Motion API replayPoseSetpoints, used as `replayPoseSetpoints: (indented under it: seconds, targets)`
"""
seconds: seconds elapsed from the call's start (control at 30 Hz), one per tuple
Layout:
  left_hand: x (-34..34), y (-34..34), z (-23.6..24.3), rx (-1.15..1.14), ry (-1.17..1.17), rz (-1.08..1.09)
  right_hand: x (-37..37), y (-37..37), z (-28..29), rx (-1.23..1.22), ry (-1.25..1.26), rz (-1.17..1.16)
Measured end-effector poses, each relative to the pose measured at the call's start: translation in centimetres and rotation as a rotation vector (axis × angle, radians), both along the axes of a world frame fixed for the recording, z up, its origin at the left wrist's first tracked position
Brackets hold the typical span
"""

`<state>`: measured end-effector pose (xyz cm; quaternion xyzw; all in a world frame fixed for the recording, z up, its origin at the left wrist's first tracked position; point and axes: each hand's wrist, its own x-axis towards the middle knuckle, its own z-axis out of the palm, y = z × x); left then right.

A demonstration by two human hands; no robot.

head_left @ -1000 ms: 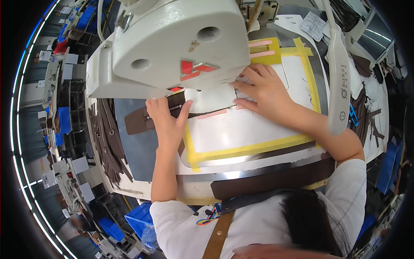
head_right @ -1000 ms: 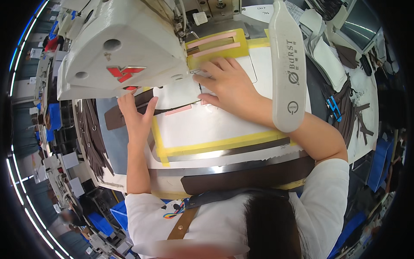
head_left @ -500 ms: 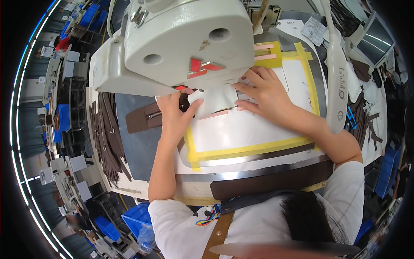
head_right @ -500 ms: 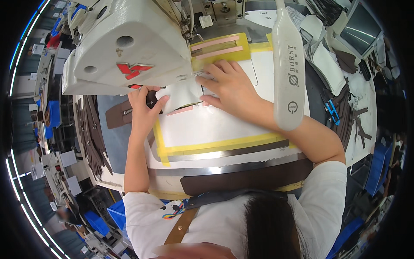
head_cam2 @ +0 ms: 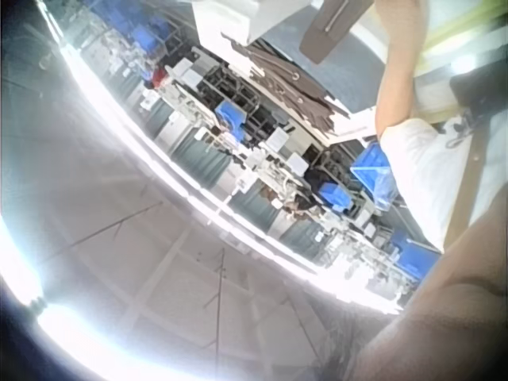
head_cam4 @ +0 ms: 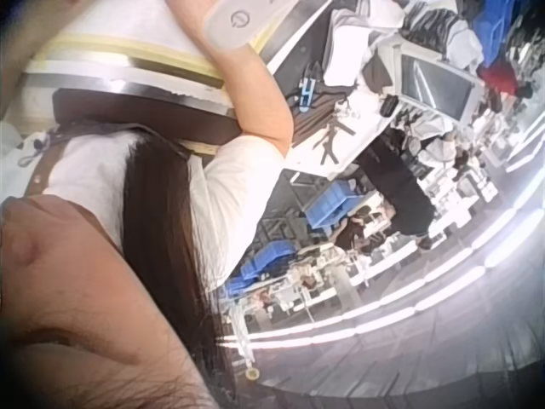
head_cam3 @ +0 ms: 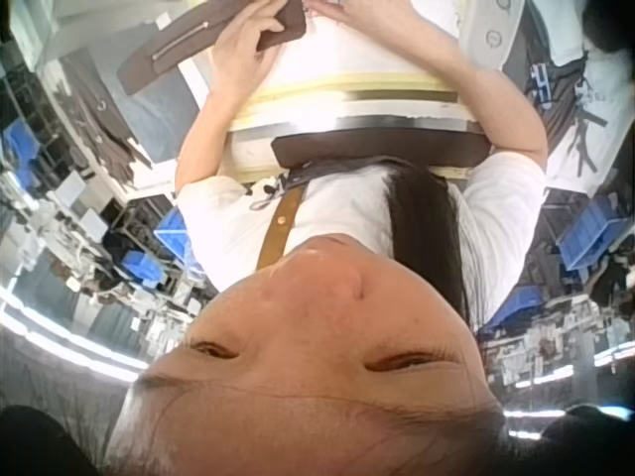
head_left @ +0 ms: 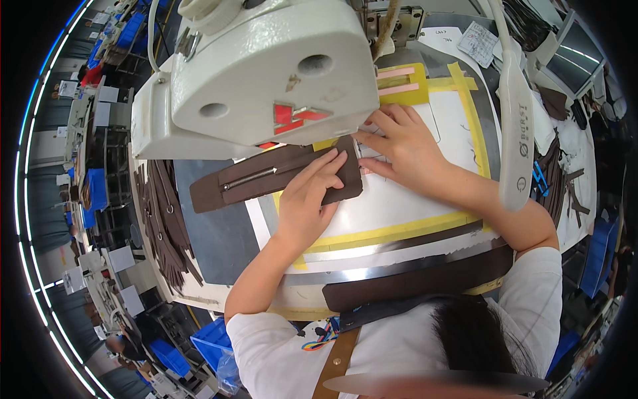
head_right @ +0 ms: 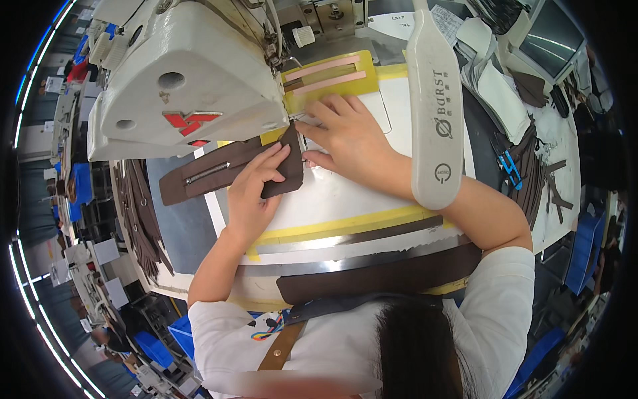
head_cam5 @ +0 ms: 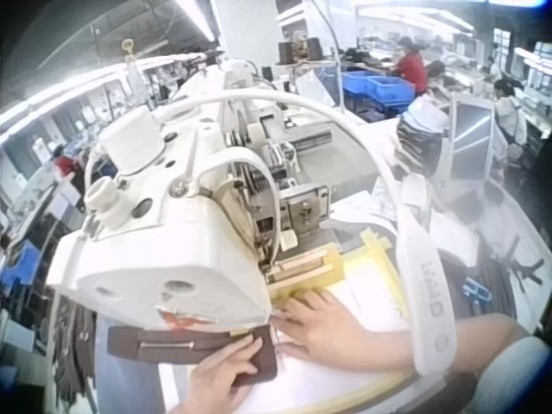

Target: The person sews pieces of brown leather together using an industrial sewing machine.

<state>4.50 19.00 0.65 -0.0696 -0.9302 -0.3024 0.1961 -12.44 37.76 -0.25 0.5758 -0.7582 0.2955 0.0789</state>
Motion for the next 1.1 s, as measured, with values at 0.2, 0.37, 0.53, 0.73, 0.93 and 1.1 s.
replayPoseSetpoints:
  seconds: [0.2,0.37,0.53,0.73,0.93,1.1]
  targets:
    - [-0.3,0.5,-0.2,-0.057,0.021,-0.037,0.0,0.2,0.3,0.023,0.005,-0.003]
    - [-0.2,0.4,-0.1,-0.039,0.010,-0.028,0.1,0.0,0.6,0.025,-0.018,-0.004]
    - [0.3,-0.8,-0.5,0.127,0.038,0.083,0.0,0.1,0.5,0.005,-0.020,0.000]
    - [0.4,-1.9,-0.8,0.174,-0.052,0.481,0.0,-0.1,0.4,-0.006,0.015,-0.003]
    - [0.5,-2.4,-0.1,0.067,-0.184,0.459,0.0,0.0,0.3,0.008,0.015,-0.005]
    - [0.7,-2.4,0.6,-0.016,-0.015,0.200,0.0,0.0,0.4,0.002,0.016,-0.003]
